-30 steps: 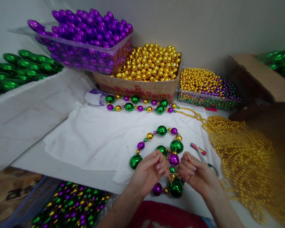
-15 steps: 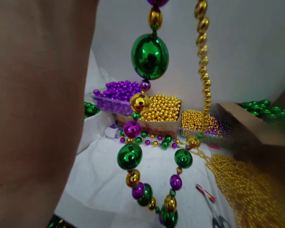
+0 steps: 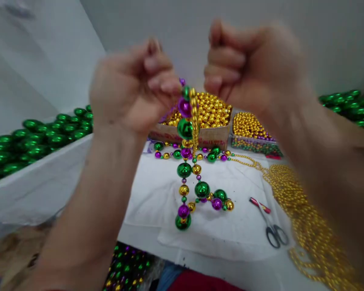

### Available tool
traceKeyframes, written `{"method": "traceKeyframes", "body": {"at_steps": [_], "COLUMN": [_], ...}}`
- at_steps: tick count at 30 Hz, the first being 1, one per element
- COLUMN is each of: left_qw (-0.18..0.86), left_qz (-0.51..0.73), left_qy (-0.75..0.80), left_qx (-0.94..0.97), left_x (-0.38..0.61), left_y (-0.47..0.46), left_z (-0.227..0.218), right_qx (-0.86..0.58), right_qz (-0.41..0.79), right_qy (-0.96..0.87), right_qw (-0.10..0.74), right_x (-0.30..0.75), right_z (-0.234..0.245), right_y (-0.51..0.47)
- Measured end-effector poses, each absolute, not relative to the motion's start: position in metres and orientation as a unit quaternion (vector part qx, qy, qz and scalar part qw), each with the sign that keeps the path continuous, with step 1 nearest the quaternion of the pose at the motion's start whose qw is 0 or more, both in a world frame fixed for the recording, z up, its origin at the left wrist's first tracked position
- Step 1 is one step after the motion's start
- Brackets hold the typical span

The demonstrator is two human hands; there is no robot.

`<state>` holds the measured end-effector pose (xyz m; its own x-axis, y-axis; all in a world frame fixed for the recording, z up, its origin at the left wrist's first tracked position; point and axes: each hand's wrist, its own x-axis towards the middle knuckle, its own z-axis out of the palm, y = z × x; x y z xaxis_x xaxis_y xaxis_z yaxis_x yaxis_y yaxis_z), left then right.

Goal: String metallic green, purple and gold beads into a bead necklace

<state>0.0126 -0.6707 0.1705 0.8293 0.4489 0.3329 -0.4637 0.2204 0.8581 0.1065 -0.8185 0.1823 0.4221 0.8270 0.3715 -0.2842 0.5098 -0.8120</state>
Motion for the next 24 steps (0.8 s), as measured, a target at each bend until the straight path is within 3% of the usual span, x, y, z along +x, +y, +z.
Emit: {"method": "traceKeyframes", "body": {"at_steps": [3,9,19,24], "left_qw": [0.884,0.935,0.964,0.963], "left_qz": [0.181,0.107,0.052,0.016], "left_qy": [-0.059,0.016,0.097,0.207], "left_qx": [0.428,0.338,0.243,0.172], "left_x": [-0.007,-0.025,-0.019,-0.032], "left_y": [-0.687,-0.707,-0.728,-0.742], "left_z": [0.099,0.003,-0.068,-0.121], "right_qx": [-0.328,-0.247,-0.23,-0.227], "right_qz": [0.392,0.412,0.418,0.436], "right_qy": [-0.35,-0.191,-0.042,0.044], "right_qw": [0.785,0.856,0.878,0.87], "right_x": [0.091,0.068,0.065,0.047], "right_z": [0.11,-0.004,-0.077,-0.125], "right_y": [-0.831,-0.856,-0.879,-0.893]}}
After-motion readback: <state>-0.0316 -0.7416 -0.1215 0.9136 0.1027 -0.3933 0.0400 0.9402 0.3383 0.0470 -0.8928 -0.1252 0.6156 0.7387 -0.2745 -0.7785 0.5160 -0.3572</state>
